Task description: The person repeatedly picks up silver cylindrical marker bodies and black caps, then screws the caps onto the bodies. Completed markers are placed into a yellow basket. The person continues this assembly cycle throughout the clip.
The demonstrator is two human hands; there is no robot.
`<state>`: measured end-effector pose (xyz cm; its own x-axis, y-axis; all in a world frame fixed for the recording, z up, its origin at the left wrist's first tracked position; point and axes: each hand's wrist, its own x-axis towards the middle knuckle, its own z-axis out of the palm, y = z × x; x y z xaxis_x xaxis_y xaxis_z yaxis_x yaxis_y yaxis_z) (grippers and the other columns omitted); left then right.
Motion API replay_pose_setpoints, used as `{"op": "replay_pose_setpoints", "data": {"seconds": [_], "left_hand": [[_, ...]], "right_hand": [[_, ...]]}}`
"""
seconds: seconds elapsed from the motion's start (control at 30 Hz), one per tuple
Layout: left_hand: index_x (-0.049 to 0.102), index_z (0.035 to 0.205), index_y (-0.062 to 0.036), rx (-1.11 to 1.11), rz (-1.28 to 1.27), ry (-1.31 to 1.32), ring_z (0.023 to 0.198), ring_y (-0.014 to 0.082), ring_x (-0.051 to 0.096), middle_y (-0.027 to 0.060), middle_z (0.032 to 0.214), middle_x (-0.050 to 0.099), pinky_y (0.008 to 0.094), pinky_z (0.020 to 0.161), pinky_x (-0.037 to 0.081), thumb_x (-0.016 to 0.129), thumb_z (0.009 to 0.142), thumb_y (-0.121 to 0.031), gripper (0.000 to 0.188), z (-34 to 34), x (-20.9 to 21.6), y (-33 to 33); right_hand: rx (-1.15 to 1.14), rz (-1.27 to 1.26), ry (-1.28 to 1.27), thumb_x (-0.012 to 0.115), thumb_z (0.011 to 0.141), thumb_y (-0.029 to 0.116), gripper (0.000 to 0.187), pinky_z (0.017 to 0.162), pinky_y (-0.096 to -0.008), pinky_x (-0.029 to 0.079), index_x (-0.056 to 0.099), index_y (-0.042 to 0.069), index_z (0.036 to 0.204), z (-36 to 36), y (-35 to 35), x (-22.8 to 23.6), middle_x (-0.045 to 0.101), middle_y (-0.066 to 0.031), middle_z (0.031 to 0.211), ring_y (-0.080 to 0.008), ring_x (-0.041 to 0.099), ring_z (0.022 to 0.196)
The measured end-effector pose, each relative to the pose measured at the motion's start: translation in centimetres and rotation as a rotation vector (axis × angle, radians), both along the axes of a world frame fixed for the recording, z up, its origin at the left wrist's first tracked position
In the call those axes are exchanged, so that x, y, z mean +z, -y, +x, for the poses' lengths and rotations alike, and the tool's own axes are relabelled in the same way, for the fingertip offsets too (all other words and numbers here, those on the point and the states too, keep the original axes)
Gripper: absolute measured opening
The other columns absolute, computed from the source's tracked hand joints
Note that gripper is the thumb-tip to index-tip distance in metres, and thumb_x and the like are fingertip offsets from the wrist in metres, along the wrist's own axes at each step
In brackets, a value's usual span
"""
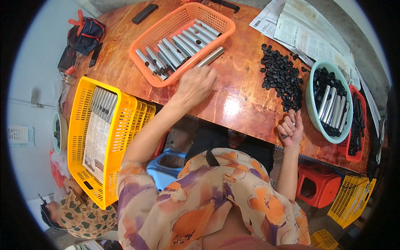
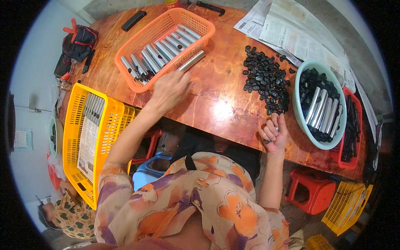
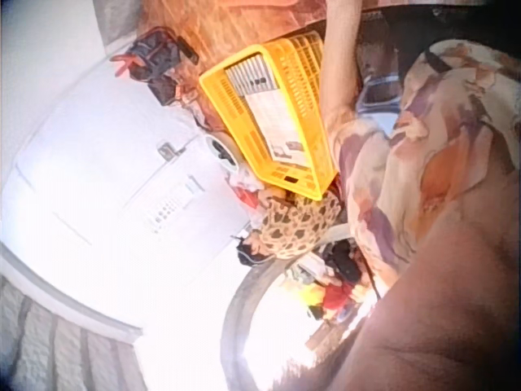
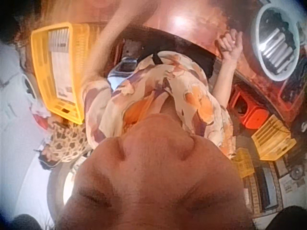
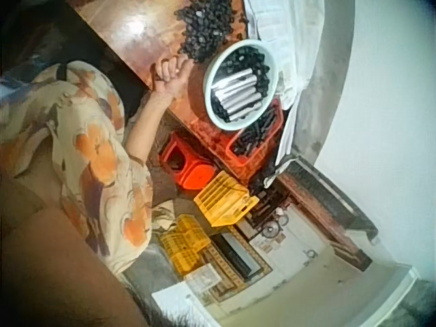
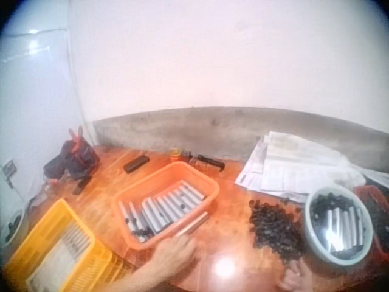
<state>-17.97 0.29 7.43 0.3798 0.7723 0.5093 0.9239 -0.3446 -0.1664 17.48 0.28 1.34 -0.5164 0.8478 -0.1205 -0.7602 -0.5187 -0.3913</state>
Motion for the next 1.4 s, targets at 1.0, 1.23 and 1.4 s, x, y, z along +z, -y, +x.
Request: {"op": "replay_pose_setpoints", "data": {"seconds": [1.0, 1.23, 1.4], "left_hand": [[0.044, 0.113, -0.0060, 0.339, 0.069, 1.345, 0.079, 0.0079, 0.048, 0.0011, 0.093, 0.051, 0.0209, 0.068, 0.041, 0.060, 0.086, -0.013, 0.033, -8.1, 4.5, 14.1], [0.054, 0.105, -0.0026, 0.367, -0.036, 2.250, 0.060, 0.0087, 0.048, 0.0003, 0.072, 0.052, 0.0207, 0.052, 0.041, 0.031, 0.097, -0.041, 0.045, -22.5, 3.6, 24.3], [0.056, 0.104, -0.0014, 0.758, -0.011, 2.122, 0.072, 0.0118, 0.052, 0.0049, 0.081, 0.057, 0.0244, 0.064, 0.044, 0.054, 0.090, -0.032, 0.034, -27.1, 2.3, 25.2]], "right_hand": [[0.097, -0.003, -0.077, 0.037, 0.098, 0.033, 0.033, 0.037, -0.0238, 0.020, 0.037, 0.010, 0.076, 0.6, -0.5, -0.2, 0.029, 0.0014, 0.047, -0.0067, 0.025, 0.033], [0.154, 0.061, -0.052, 0.038, 0.098, 0.034, 0.034, 0.036, -0.0235, 0.022, 0.039, 0.008, 0.076, 0.3, -0.9, 0.0, 0.029, 0.0008, 0.048, -0.0070, 0.026, 0.033], [0.106, 0.028, -0.056, 0.037, 0.098, 0.035, 0.037, 0.036, -0.0240, 0.022, 0.047, 0.002, 0.086, 0.9, -0.9, -0.7, 0.029, 0.0005, 0.048, -0.0071, 0.026, 0.033]]}}
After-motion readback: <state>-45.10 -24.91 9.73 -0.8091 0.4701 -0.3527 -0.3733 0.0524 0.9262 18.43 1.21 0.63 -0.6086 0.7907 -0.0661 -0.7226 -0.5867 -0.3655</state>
